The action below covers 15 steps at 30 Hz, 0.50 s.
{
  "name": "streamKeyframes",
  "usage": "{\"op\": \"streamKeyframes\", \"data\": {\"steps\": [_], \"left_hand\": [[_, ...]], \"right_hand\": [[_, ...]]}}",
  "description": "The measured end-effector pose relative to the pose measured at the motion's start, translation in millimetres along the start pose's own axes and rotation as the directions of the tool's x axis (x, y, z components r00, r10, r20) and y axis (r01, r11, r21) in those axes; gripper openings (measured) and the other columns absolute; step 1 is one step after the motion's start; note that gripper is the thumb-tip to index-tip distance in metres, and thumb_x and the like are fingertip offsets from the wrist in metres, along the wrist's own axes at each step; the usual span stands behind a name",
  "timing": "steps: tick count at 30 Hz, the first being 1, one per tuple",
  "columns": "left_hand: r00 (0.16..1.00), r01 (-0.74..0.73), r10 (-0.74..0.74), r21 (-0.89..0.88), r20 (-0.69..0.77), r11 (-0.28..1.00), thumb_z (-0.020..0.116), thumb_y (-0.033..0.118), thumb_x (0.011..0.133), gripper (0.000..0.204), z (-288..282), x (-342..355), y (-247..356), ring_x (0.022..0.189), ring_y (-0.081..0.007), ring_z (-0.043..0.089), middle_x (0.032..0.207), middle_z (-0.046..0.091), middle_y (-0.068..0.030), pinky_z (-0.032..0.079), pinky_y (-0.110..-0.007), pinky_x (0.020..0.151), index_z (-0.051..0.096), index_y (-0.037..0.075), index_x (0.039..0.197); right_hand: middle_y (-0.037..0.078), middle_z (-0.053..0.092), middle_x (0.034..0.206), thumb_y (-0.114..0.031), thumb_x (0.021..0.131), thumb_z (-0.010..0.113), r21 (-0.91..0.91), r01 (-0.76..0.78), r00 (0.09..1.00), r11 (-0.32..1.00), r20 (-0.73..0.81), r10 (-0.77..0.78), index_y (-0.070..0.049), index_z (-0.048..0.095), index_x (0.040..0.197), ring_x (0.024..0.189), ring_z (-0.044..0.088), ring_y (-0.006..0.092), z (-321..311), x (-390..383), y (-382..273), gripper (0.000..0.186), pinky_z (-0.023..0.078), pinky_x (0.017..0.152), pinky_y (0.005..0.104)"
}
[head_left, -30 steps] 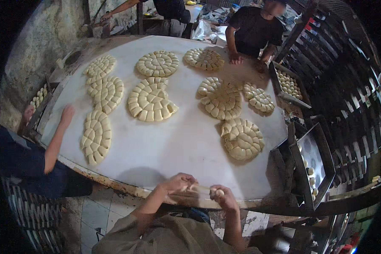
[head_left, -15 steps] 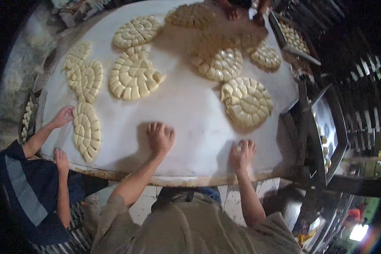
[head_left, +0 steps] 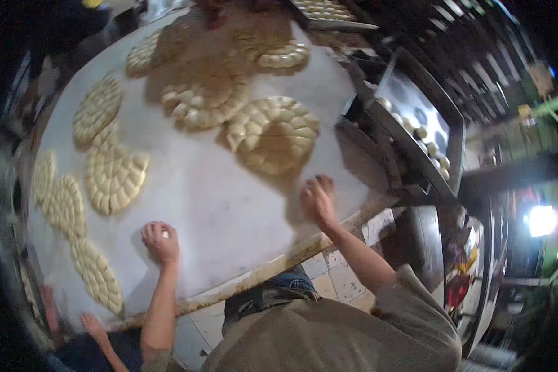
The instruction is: Shaping bread dough into decorative patterns and rolls, and placing them onto baking trays in a commercial bakery.
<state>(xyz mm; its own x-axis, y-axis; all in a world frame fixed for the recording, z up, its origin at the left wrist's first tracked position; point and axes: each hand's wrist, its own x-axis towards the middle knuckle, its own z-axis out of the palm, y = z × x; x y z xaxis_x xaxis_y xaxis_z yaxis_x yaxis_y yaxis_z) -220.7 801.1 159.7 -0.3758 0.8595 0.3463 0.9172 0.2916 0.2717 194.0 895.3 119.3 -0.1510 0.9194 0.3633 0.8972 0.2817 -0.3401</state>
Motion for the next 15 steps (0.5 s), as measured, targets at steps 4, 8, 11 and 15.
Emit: {"op": "streamKeyframes", "data": {"steps": [4,8,11,15], "left_hand": [[0.97,0.244,-0.244,-0.048,0.0,0.969,0.057,0.012,0.076,0.007,36.0,26.3,50.7,0.086,-0.0298,0.051,0.082,0.055,-0.0089,0.042,-0.042,0.076,0.053,0.006,0.074],[0.998,0.011,-0.006,-0.091,0.055,0.996,0.055,0.008,0.078,0.006,33.8,-19.5,74.4,0.082,-0.0328,0.05,0.081,0.053,-0.0157,0.043,-0.044,0.073,0.053,0.003,0.075],[0.993,-0.111,0.114,-0.089,0.025,0.99,0.058,0.006,0.074,0.007,-0.8,-59.0,31.5,0.081,-0.0341,0.05,0.078,0.052,-0.0151,0.041,-0.045,0.078,0.052,0.002,0.073],[0.999,0.034,-0.034,0.031,-0.007,0.999,0.056,0.009,0.076,0.007,-16.9,-39.1,-37.8,0.085,-0.0329,0.05,0.083,0.053,-0.0129,0.04,-0.044,0.081,0.053,0.003,0.076]], "right_hand": [[0.016,0.054,0.103,-0.013,0.075,0.059,0.32,-0.427,0.904,0.846,0.167,0.393,-0.005,0.057,0.087,0.097,0.047,0.0359,53.2,22.0,-44.0,0.015,0.039,0.086,0.0459],[0.009,0.056,0.102,-0.014,0.073,0.063,0.283,-0.002,1.0,0.959,-0.021,0.008,-0.009,0.058,0.08,0.099,0.049,0.0338,27.1,-18.3,-99.1,0.01,0.04,0.085,0.0459],[0.008,0.055,0.099,-0.014,0.071,0.065,0.196,0.14,0.99,0.971,-0.002,-0.143,-0.011,0.059,0.086,0.099,0.049,0.0313,-24.1,-39.7,-77.3,0.016,0.043,0.082,0.0438],[0.009,0.054,0.101,-0.015,0.073,0.063,-0.024,0.052,0.994,0.998,0.1,-0.049,-0.01,0.059,0.092,0.101,0.049,0.0311,-49.0,-14.9,-24.6,0.02,0.046,0.08,0.0421]]}}
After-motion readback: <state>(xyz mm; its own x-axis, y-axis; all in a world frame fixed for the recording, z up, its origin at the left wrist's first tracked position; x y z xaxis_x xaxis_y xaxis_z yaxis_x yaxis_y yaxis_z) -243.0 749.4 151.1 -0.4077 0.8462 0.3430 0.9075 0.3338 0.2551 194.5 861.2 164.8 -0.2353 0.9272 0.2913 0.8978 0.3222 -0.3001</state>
